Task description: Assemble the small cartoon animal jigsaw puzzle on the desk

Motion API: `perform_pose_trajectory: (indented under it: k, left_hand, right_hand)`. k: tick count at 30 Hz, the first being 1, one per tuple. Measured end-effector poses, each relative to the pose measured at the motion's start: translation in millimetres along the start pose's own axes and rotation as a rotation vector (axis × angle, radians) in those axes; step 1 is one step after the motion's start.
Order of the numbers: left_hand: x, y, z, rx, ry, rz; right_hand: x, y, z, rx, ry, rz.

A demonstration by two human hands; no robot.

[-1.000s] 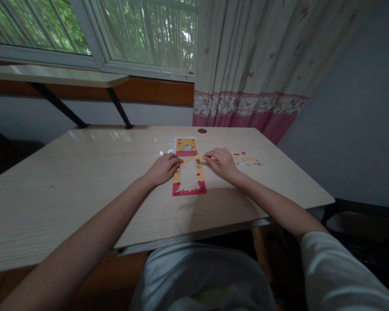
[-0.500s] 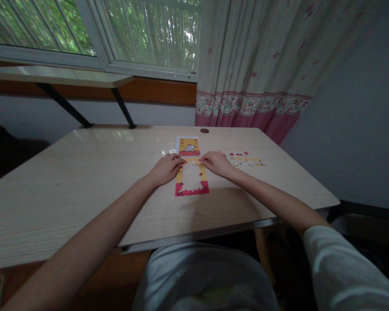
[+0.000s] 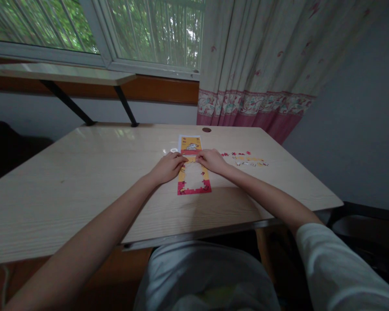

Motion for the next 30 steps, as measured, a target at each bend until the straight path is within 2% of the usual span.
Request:
perform_pose_trajectory:
  k: [6,30]
  left_hand:
    - [0.3,-3.1,5.0,-0.039,-0.024,-0.079]
    - [0.2,-6.6,13.9,-0.156,-0.074,-0.132]
  right_hand:
    - [1.2,-3.5,-3.7,0.039,0.019,-0.051]
    - [3.1,-4.8,-3.5,0.060,0.034,-0.051]
Point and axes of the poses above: each hand's wrist, its own x-axis away from the middle knuckle, its own y-axis out of the palm, z = x × y, the point moved 4 cm from there along -x, towards the middle knuckle, and after that the axes turned 9 degrees about -z, right-handed, at the moved point
